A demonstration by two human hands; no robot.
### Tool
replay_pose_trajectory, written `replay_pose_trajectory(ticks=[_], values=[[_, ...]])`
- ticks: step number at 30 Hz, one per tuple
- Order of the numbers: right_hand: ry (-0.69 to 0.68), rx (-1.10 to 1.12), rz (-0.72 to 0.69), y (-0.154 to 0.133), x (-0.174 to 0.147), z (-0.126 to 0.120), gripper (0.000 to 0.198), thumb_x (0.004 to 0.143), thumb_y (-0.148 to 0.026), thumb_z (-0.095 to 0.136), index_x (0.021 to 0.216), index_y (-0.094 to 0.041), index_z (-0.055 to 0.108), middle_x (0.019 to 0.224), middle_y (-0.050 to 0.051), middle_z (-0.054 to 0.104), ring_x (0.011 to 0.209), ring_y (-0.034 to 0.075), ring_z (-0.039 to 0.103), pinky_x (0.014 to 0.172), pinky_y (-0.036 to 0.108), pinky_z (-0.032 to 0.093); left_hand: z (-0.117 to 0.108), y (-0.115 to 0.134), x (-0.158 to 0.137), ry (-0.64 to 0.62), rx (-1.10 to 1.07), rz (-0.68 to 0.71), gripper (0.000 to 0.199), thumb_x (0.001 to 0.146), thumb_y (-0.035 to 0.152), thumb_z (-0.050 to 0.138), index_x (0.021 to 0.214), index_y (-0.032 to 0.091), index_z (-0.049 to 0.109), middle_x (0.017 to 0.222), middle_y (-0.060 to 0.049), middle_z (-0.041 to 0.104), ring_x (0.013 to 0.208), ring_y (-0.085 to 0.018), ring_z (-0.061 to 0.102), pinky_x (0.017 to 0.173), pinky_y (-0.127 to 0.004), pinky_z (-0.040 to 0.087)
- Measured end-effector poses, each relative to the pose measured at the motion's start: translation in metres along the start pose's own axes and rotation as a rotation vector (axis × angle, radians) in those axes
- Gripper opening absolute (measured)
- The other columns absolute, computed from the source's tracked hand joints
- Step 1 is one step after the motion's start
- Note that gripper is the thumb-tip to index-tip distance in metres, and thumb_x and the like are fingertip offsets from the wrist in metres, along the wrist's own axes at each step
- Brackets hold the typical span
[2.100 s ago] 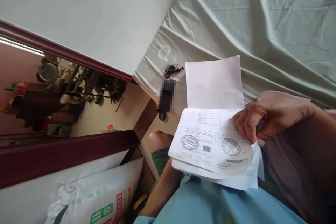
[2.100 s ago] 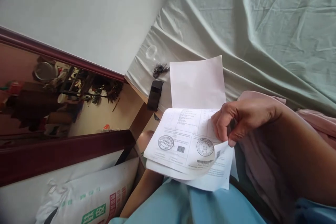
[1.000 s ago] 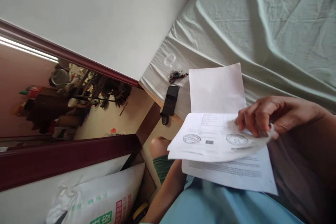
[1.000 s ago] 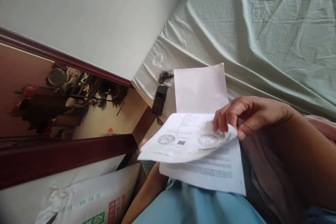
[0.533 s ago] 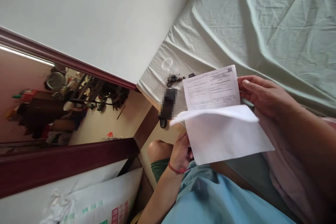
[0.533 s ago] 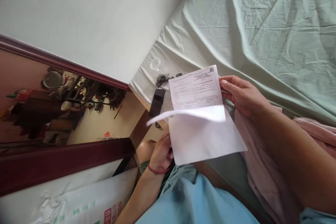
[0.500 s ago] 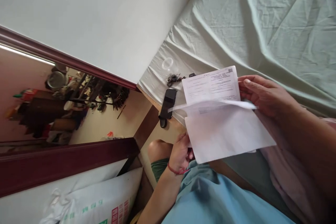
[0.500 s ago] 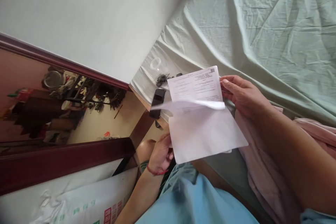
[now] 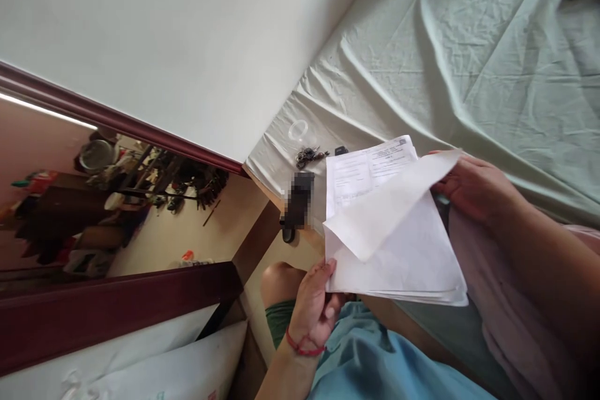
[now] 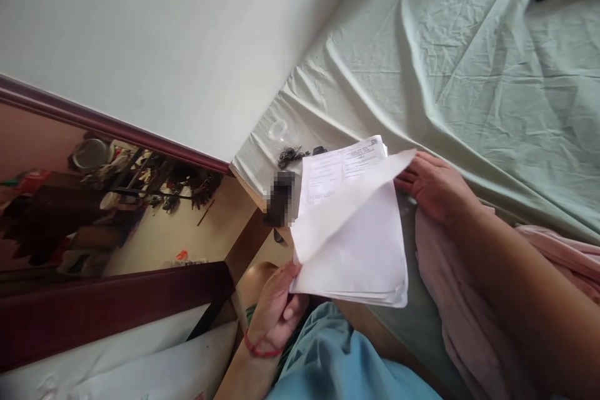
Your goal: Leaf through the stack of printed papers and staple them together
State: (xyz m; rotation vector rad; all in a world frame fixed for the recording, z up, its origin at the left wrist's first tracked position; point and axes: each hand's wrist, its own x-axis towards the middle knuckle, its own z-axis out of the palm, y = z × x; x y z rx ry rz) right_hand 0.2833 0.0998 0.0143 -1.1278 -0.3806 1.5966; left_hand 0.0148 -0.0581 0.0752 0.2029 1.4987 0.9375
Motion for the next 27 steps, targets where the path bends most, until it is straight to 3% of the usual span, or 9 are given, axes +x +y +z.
replay_pose_trajectory(ticks=[4,8,12,15,18,20,24,27], values=[[-0.201,-0.062,0.085,0.001,-0.003,-0.004,0.029,0.082,-0.043,0.079,0.097,-0.02,0.071,0.1,0.012,0.077,0.091,0.025,0.075,0.081,0.04,0.064,-0.003,-0.003,0.0,0.005,0.039,-0.019,0.053,0.062,0.05,0.091,0.089,0.016,0.061,0.057,0.009,0.055,0.029,0.003,0.025,0.031,-0.012,0.014],[-0.447,-0.111,0.207,-0.002,-0.012,-0.006,0.041,0.091,-0.051,0.07,0.112,-0.016,0.074,0.109,0.016,0.077,0.096,0.024,0.075,0.084,0.034,0.063,0.0,-0.009,-0.001,0.046,0.103,0.074,0.059,0.066,0.058,0.088,0.1,0.017,0.062,0.069,0.008,0.061,0.032,0.003,0.03,0.032,-0.013,0.018],[-0.382,-0.129,0.283,0.002,-0.015,-0.005,0.031,0.082,-0.034,0.081,0.109,-0.02,0.077,0.102,0.01,0.08,0.083,0.021,0.076,0.077,0.032,0.064,0.001,-0.025,0.006,0.01,0.214,0.138,0.06,0.073,0.069,0.079,0.102,0.019,0.062,0.065,0.008,0.056,0.034,0.0,0.035,0.034,-0.015,0.021],[-0.302,-0.104,0.265,0.007,-0.014,-0.005,0.031,0.077,-0.03,0.083,0.107,-0.023,0.078,0.096,0.006,0.08,0.079,0.022,0.076,0.074,0.035,0.065,-0.006,-0.037,0.017,-0.025,0.347,0.224,0.059,0.081,0.074,0.068,0.1,0.018,0.064,0.066,0.005,0.058,0.04,-0.004,0.044,0.039,-0.018,0.029],[-0.282,-0.105,0.225,0.008,-0.014,-0.004,0.03,0.076,-0.029,0.084,0.105,-0.023,0.079,0.095,0.006,0.08,0.079,0.022,0.076,0.075,0.034,0.066,-0.018,-0.035,0.029,-0.085,0.545,0.366,0.051,0.087,0.067,0.067,0.087,0.016,0.068,0.069,0.001,0.062,0.061,-0.01,0.055,0.057,-0.021,0.043],[-0.275,-0.12,0.236,0.008,-0.015,-0.004,0.031,0.074,-0.028,0.084,0.104,-0.022,0.079,0.093,0.006,0.08,0.076,0.022,0.076,0.072,0.034,0.065,-0.021,-0.025,0.036,-0.084,0.607,0.448,0.05,0.089,0.063,0.068,0.076,0.015,0.067,0.069,-0.001,0.062,0.068,-0.012,0.055,0.064,-0.023,0.045],[-0.297,-0.179,0.262,0.008,-0.016,-0.002,0.038,0.071,-0.033,0.087,0.104,-0.02,0.077,0.089,0.007,0.08,0.072,0.022,0.075,0.07,0.035,0.065,-0.009,-0.002,0.054,-0.22,0.309,0.457,0.046,0.084,0.059,0.074,0.104,0.017,0.075,0.099,-0.008,0.076,0.101,-0.025,0.067,0.092,-0.035,0.051],[-0.355,-0.254,0.205,0.013,-0.013,-0.003,0.04,0.073,-0.04,0.084,0.106,-0.02,0.074,0.09,0.007,0.079,0.075,0.023,0.075,0.073,0.037,0.064,0.007,0.005,0.074,-0.259,0.144,0.413,0.043,0.076,0.05,0.083,0.102,0.016,0.076,0.098,-0.009,0.079,0.105,-0.029,0.071,0.099,-0.041,0.052]])
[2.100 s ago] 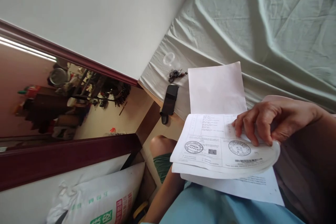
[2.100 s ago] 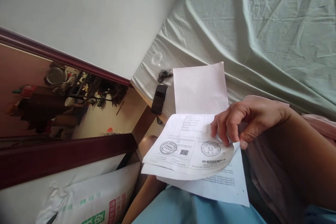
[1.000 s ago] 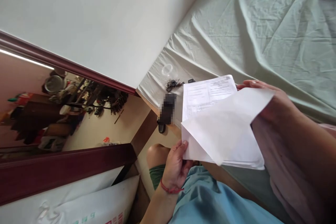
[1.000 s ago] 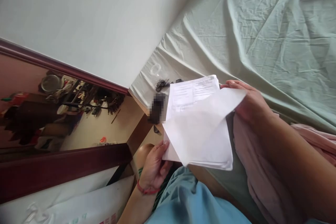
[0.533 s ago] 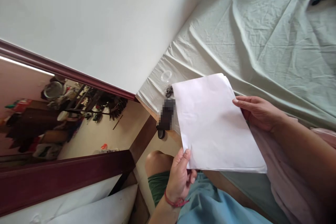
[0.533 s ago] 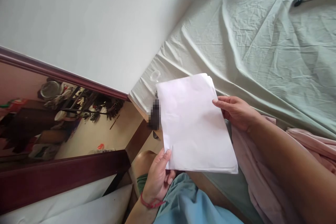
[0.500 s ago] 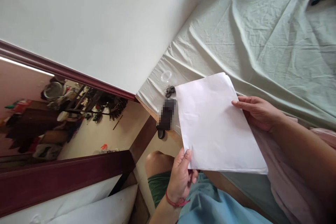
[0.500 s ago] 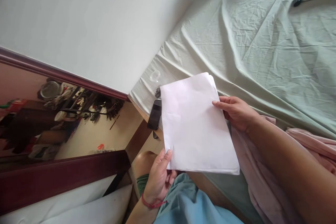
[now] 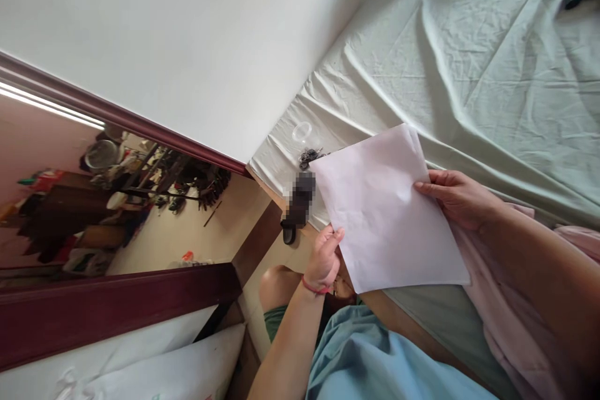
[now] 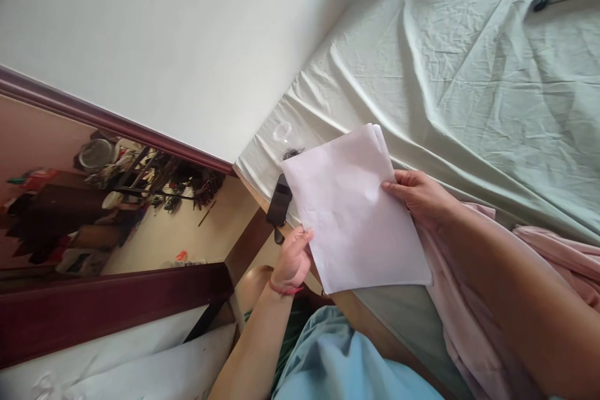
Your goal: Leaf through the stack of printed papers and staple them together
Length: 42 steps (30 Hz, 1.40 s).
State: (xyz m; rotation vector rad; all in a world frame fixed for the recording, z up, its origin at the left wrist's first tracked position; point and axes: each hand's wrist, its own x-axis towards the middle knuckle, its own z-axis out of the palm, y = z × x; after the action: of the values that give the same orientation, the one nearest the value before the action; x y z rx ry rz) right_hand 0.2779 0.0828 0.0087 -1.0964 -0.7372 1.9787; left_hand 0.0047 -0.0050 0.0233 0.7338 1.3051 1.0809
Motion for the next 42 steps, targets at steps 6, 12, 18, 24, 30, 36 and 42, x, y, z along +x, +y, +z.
replay_pose_trajectory(ticks=[6,12,18,24,30,36,42], values=[[0.211,-0.446,-0.257,0.006,0.011,-0.008,0.044,0.074,-0.044,0.082,0.11,-0.023,0.067,0.097,0.005,0.076,0.084,0.025,0.073,0.069,0.037,0.062,0.004,-0.019,0.034,0.173,-0.049,0.092,0.044,0.065,0.043,0.093,0.097,0.017,0.076,0.093,-0.005,0.08,0.088,-0.023,0.075,0.091,-0.038,0.057],[0.245,-0.481,-0.227,0.0,0.004,0.0,0.04,0.082,-0.041,0.07,0.118,-0.025,0.058,0.094,0.005,0.075,0.079,0.024,0.071,0.065,0.035,0.057,-0.01,-0.034,0.041,0.236,-0.045,0.171,0.043,0.076,0.054,0.085,0.101,0.019,0.078,0.097,-0.005,0.081,0.091,-0.022,0.075,0.089,-0.034,0.059],[0.475,-1.046,-0.379,0.002,0.003,0.001,0.014,0.087,-0.038,0.054,0.089,-0.024,0.058,0.069,0.004,0.063,0.063,0.021,0.057,0.062,0.032,0.04,-0.02,-0.041,0.044,0.265,-0.12,0.153,0.044,0.076,0.05,0.085,0.106,0.019,0.078,0.108,-0.007,0.081,0.106,-0.026,0.074,0.101,-0.039,0.056],[0.558,-1.125,-0.477,0.002,0.001,-0.001,0.024,0.09,-0.04,0.047,0.094,-0.025,0.065,0.069,0.003,0.062,0.061,0.019,0.052,0.064,0.031,0.038,-0.02,-0.039,0.046,0.211,-0.04,0.229,0.059,0.084,0.052,0.079,0.133,0.023,0.065,0.127,-0.009,0.075,0.118,-0.028,0.07,0.107,-0.041,0.053],[0.432,-0.892,-0.362,-0.009,-0.003,-0.005,0.024,0.091,-0.041,0.054,0.078,-0.022,0.061,0.068,0.0,0.062,0.063,0.015,0.052,0.06,0.027,0.041,-0.012,-0.037,0.043,0.219,-0.031,0.26,0.087,0.083,0.052,0.08,0.155,0.034,0.033,0.104,-0.002,0.076,0.092,-0.019,0.073,0.087,-0.034,0.058],[0.251,-0.429,-0.324,-0.003,0.001,-0.01,0.025,0.091,-0.045,0.063,0.103,-0.024,0.07,0.085,0.001,0.073,0.073,0.02,0.066,0.062,0.027,0.053,-0.015,-0.038,0.041,0.242,0.044,0.188,0.055,0.082,0.058,0.078,0.122,0.026,0.059,0.08,0.003,0.068,0.069,-0.014,0.065,0.068,-0.027,0.053],[0.228,-0.344,-0.318,0.0,0.002,-0.012,0.027,0.091,-0.041,0.066,0.11,-0.023,0.072,0.089,0.002,0.075,0.074,0.017,0.067,0.063,0.024,0.054,-0.016,-0.039,0.041,0.243,-0.034,0.202,0.056,0.079,0.059,0.08,0.121,0.027,0.06,0.104,-0.001,0.074,0.09,-0.018,0.07,0.081,-0.03,0.055]])
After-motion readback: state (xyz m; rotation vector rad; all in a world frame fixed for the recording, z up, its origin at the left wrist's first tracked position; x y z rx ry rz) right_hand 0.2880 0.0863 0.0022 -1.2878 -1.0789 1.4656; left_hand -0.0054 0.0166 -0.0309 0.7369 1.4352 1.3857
